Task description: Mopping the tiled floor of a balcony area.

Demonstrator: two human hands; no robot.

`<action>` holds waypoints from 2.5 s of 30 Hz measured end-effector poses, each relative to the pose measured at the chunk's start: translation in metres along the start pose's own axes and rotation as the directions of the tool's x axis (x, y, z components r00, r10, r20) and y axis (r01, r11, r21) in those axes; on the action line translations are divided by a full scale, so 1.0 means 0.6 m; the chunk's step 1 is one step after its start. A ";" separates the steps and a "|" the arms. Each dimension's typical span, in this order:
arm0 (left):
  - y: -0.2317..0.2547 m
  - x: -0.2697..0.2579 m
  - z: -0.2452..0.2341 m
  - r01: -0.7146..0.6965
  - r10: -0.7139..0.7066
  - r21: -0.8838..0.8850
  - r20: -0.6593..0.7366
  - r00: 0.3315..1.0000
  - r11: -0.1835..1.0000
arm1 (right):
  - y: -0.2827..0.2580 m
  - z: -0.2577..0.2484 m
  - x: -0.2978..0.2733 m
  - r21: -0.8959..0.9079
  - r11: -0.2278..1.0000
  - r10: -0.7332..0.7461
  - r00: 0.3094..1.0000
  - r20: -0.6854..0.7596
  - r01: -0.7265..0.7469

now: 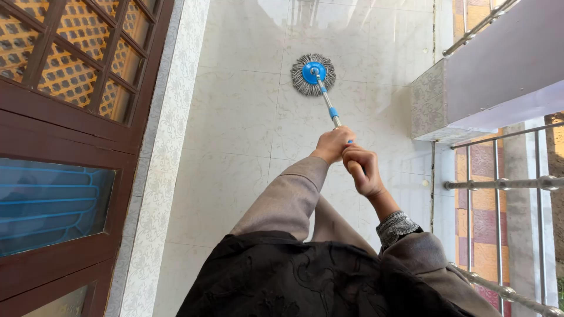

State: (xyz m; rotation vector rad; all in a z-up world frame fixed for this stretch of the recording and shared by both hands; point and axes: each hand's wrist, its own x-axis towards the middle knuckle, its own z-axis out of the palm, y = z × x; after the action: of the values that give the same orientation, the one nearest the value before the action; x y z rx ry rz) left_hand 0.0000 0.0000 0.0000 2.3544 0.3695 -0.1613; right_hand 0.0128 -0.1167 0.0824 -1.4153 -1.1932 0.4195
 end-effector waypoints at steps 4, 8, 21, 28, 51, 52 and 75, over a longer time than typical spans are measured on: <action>0.042 -0.083 -0.012 -0.085 0.087 0.077 -0.034 0.996 0.993 | -0.069 0.020 -0.036 0.023 1.000 0.003 1.000 -0.004 -0.003; 0.113 -0.207 -0.028 -0.083 0.082 0.037 0.015 0.997 0.996 | -0.165 0.035 -0.101 0.056 0.997 0.042 0.999 0.032 -0.043; 0.221 -0.447 -0.034 -0.165 0.168 -0.064 0.039 0.985 0.984 | -0.421 0.082 -0.196 0.204 0.977 0.030 0.986 0.161 -0.063; 0.084 -0.377 -0.048 -0.169 0.170 -0.073 0.010 0.985 0.983 | -0.303 0.153 -0.142 0.147 0.986 0.063 0.993 0.103 -0.078; -0.198 -0.225 -0.271 -0.077 0.077 -0.055 0.003 0.997 0.996 | -0.117 0.333 0.152 0.052 0.998 0.028 0.999 0.039 -0.030; -0.188 -0.247 -0.269 -0.081 0.081 -0.054 0.002 0.997 0.995 | -0.138 0.336 0.140 0.049 0.998 0.026 0.999 0.038 -0.028; -0.256 -0.486 -0.352 -0.064 0.066 -0.026 0.085 0.994 0.998 | -0.295 0.528 0.125 0.196 0.980 -0.060 0.991 0.119 0.036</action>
State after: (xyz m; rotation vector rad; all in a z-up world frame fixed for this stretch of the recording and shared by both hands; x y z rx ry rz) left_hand -0.3231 0.1886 0.1163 2.3247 0.2520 -0.2249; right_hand -0.2862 0.0754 0.1867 -1.2050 -1.2487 0.5808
